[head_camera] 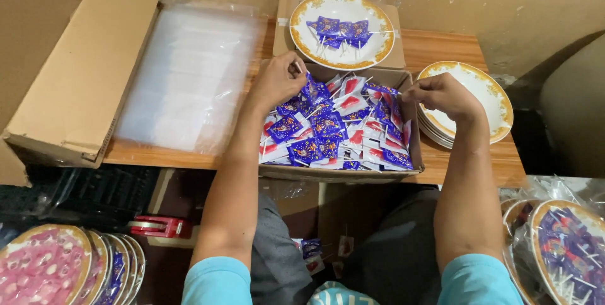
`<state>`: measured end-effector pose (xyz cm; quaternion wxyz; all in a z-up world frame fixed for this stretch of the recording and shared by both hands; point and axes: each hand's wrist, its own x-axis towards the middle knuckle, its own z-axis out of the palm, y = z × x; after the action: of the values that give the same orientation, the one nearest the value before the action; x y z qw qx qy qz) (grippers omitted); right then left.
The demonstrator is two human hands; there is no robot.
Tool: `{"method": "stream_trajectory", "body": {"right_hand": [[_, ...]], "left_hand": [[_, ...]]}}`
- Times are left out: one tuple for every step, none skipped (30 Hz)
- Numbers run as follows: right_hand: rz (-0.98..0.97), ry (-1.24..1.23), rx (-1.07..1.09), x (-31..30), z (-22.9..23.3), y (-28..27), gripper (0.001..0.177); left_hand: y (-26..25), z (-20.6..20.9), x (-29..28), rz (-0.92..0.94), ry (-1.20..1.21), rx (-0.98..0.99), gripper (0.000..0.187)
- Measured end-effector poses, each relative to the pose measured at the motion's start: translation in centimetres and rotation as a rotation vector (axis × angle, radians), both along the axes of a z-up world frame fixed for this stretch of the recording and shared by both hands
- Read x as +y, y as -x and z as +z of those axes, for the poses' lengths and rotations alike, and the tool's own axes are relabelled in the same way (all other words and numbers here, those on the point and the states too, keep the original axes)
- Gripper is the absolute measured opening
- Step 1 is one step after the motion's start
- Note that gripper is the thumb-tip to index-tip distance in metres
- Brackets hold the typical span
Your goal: A person picks up lollipops from a box and arranges them neatly on a decorative plate before wrapping the plate in plastic.
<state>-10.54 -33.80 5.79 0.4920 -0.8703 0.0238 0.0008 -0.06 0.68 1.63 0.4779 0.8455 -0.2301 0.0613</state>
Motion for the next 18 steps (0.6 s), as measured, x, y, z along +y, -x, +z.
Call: {"method": "stream_trajectory", "body": {"right_hand": [[0.003,0.0,-0.002,-0.4,-0.5,-0.3,0.013],[0.072,0.003,-0.007,-0.9,-1.0,-0.7,0.009],[0.138,0.007,-0.01,-1.4,-1.5,-0.9,0.008],[0.138,0.008,-0.012,-1.0,-1.1,-0.9,0.008],[0.164,0.011,-0.018,-0.6,-0.8,-0.8,0.009],[0.19,0.013,-0.025,-0.3,-0.5,-0.7,0.009],[0.191,0.014,-0.025,-0.7,-1.0,-1.1,0.009],[0.149,0.0,-0.072,-1.1,-1.6,-1.6,0.007],[0.11,-0.014,-0.118,-1.4,-2.3,-2.0,0.006],[0.113,-0.014,-0.116,-1.5,-2.7,-2.8,0.006],[0.034,0.135,-0.158,-1.6,-3.1,-3.7,0.01],[-0.045,0.283,-0.2,-1.8,-3.5,-4.6,0.014],[-0.046,0.282,-0.202,-1.7,-4.1,-5.2,0.014],[-0.076,0.427,-0.261,-1.7,-4.6,-5.9,0.018],[-0.106,0.571,-0.321,-1.6,-5.1,-6.6,0.022],[-0.108,0.569,-0.323,-1.8,-5.8,-7.9,0.022],[-0.148,0.647,-0.345,-2.0,-6.6,-9.1,0.024],[-0.189,0.724,-0.366,-2.2,-7.3,-10.3,0.026]], "left_hand": [[-0.1,-0.2,0.1,0.003,0.0,-0.002,0.015],[-0.1,-0.4,0.2,0.01,-0.103,0.022,0.013],[-0.2,-0.7,0.2,0.015,-0.206,0.048,0.015],[-0.7,-1.3,0.4,0.015,-0.205,0.046,0.015],[-1.3,-1.9,0.5,0.042,-0.349,0.028,0.014],[-1.9,-2.5,0.6,0.07,-0.493,0.009,0.013],[-2.8,-3.8,0.7,0.071,-0.492,0.009,0.013],[-3.7,-5.1,0.9,0.089,-0.595,0.017,0.013],[-4.5,-6.4,1.2,0.11,-0.698,0.027,0.016],[-4.8,-6.7,1.1,0.112,-0.698,0.03,0.016],[-5.1,-6.8,1.0,0.134,-0.695,0.049,0.017],[-5.5,-6.9,0.8,0.156,-0.691,0.068,0.019],[-3.9,-4.4,1.1,0.157,-0.691,0.066,0.019],[-2.4,-1.9,1.5,0.175,-0.66,0.041,0.014],[-0.8,0.6,1.9,0.193,-0.629,0.015,0.01],[0.0,2.0,1.7,0.193,-0.631,0.012,0.01],[1.0,3.3,1.5,0.214,-0.566,-0.006,0.011],[2.0,4.6,1.4,0.235,-0.501,-0.023,0.013]]}}
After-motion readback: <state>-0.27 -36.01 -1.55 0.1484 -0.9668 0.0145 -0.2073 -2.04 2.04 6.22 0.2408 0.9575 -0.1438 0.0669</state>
